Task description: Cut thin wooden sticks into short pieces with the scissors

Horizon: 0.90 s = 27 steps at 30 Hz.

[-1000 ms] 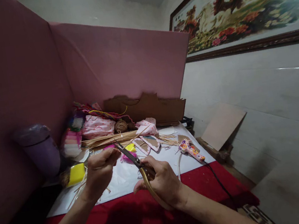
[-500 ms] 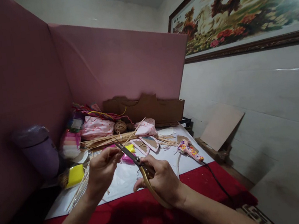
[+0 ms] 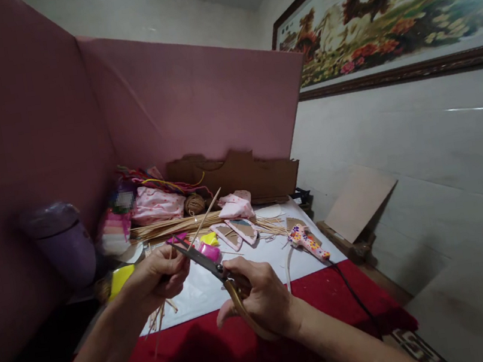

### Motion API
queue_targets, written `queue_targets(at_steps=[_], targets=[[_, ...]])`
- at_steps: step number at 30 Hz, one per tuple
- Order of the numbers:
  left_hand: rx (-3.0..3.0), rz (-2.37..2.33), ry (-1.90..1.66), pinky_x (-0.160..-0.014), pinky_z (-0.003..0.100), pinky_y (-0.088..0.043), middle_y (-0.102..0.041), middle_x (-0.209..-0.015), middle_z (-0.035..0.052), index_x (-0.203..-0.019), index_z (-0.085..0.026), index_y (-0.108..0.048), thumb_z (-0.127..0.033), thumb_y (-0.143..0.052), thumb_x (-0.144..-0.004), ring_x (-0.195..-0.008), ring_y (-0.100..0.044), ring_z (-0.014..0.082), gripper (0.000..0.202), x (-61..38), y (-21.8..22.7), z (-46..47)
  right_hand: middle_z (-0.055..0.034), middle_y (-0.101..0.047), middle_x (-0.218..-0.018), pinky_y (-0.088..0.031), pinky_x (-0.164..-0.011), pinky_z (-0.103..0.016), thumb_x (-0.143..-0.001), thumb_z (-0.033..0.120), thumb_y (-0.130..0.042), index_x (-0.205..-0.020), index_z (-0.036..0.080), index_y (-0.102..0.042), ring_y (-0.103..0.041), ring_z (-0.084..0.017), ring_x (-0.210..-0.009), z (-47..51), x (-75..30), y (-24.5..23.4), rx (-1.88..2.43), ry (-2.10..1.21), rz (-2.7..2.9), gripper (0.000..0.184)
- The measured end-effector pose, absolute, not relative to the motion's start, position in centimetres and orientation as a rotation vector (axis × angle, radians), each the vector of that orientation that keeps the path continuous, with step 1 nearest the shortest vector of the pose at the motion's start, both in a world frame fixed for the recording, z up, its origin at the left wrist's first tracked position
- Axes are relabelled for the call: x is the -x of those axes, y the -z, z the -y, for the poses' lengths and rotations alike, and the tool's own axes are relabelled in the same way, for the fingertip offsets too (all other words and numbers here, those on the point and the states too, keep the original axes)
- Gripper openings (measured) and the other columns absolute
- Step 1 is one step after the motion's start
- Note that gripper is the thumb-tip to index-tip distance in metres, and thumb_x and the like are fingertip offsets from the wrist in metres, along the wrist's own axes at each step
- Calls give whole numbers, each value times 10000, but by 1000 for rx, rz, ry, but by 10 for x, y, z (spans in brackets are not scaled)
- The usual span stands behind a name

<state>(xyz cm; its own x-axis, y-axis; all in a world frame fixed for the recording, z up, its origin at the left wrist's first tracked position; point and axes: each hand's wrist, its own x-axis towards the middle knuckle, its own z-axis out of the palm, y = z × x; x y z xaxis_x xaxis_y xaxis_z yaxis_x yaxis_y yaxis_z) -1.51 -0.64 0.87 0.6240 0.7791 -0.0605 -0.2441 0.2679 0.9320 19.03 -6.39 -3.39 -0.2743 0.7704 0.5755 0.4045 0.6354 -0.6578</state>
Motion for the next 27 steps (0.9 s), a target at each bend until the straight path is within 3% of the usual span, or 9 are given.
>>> queue_targets(at_steps=[5, 12, 17, 21, 27], targets=[[-1000, -569, -663, -288, 133, -130, -401, -366, -67, -551, -153, -431, -288, -758, -560, -272, -199, -7, 354, 14, -6, 5, 94, -334, -559, -269, -446, -194, -540, 357, -815, -919, 186, -534, -265, -69, -498, 65, -191, 31, 981, -596, 1873, 501], [-1008, -720, -1180, -303, 118, -88, -434, -418, -63, -586, -137, -464, -314, -760, -575, -294, -214, -18, 345, 11, -4, -4, 56, -501, -578, -330, -475, -198, -634, 428, -718, -918, 180, -555, -440, -97, -519, 54, -203, 29, 1428, -812, 1711, 411], [-1025, -712, -1120, -310, 135, -97, -471, -439, -43, -629, -120, -517, -324, -751, -577, -297, -242, -10, 315, 4, -3, -1, -66, -659, -822, -389, -589, -246, -676, 287, -638, -922, 159, -592, -592, -192, -732, 6, -214, 43, 1923, -324, 1754, 282], [-997, -690, -985, -317, 146, -90, -460, -449, -54, -689, -117, -540, -297, -728, -598, -301, -225, -10, 276, -2, 0, 2, -98, -667, -948, -401, -659, -273, -732, 214, -544, -1063, 170, -582, -618, -222, -833, -29, -208, 51, 2050, 6, 1868, 336], [-1137, -777, -1090, -332, 167, -99, -388, -406, -81, -654, -147, -505, -337, -658, -676, -312, -221, 11, 245, -6, 0, 7, -134, -642, -881, -403, -655, -306, -779, 215, -556, -814, 150, -666, -591, -242, -814, -18, -192, 34, 1922, 512, 2040, 132]])
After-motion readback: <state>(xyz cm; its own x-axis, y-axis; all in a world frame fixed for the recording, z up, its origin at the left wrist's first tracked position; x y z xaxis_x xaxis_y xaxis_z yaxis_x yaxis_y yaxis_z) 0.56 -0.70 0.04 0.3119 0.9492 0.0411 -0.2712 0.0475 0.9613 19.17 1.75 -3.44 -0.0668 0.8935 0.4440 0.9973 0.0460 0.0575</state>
